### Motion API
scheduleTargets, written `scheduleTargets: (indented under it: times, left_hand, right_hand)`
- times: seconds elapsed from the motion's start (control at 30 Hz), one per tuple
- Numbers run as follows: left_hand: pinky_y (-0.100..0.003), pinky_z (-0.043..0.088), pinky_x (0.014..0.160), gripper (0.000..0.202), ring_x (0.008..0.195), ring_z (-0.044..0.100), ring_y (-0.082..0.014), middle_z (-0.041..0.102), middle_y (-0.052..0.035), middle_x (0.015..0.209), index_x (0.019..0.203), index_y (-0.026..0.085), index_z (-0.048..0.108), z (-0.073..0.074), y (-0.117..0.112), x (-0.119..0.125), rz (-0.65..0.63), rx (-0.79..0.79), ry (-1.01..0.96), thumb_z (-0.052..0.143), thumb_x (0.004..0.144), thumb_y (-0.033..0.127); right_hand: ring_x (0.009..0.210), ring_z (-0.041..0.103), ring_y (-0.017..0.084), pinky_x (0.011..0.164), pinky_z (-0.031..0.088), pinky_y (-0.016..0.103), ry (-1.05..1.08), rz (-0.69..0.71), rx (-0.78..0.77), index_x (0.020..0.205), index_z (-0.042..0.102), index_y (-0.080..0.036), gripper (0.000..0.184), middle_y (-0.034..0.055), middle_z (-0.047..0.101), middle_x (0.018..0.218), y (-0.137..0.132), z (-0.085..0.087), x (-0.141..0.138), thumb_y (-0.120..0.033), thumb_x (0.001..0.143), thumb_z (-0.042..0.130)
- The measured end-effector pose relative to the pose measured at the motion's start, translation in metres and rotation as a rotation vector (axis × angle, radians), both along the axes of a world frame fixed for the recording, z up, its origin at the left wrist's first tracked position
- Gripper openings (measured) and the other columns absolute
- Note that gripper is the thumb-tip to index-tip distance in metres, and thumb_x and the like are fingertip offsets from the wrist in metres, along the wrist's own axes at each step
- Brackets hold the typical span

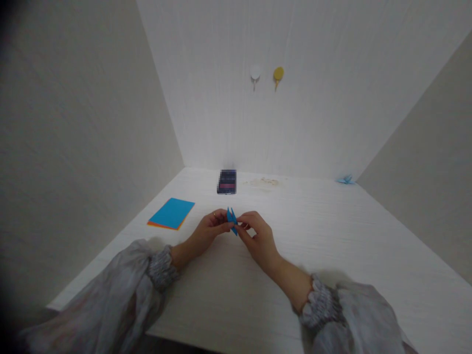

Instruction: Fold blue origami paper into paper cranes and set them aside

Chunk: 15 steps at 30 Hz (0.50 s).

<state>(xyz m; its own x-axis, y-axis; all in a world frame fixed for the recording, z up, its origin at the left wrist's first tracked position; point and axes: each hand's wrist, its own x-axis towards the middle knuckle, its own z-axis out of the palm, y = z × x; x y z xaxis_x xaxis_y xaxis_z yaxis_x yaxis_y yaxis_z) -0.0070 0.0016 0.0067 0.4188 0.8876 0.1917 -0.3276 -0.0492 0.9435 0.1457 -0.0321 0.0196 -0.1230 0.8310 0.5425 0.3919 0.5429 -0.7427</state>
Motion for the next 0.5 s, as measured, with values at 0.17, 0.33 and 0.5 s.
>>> scheduleTargets:
  times: [0.17,0.33,0.5]
  left_hand:
    - [-0.021,0.035,0.058,0.024,0.059,0.047,-0.0076,0.053,0.0022,0.065,0.079,0.013,0.056,-0.0012,0.0008,0.0008,-0.037,0.016,0.018,0.068,0.063,0.026]
    - [-0.022,0.035,0.058,0.024,0.059,0.047,-0.0080,0.054,0.0017,0.064,0.074,0.013,0.056,0.0013,-0.0006,0.0014,-0.030,0.009,0.049,0.070,0.061,0.028]
    - [-0.022,0.037,0.061,0.023,0.060,0.048,-0.0084,0.055,0.0017,0.064,0.074,0.013,0.057,0.0007,-0.0017,0.0010,-0.027,0.011,0.049,0.070,0.062,0.027]
  right_hand:
    - [0.067,0.050,0.015,0.063,0.043,0.028,-0.023,-0.001,-0.015,0.074,0.057,-0.021,0.007,0.0024,0.053,0.072,0.0017,0.0011,0.0006,-0.025,0.077,0.052]
    - [0.066,0.049,0.015,0.061,0.042,0.028,-0.049,0.004,-0.009,0.072,0.056,-0.021,0.008,0.0018,0.051,0.070,0.0010,0.0006,0.0000,-0.024,0.078,0.051]
    - [0.068,0.049,0.015,0.062,0.042,0.028,-0.060,0.028,0.019,0.074,0.056,-0.021,0.009,0.0020,0.051,0.072,0.0016,-0.0014,0.0007,-0.021,0.079,0.048]
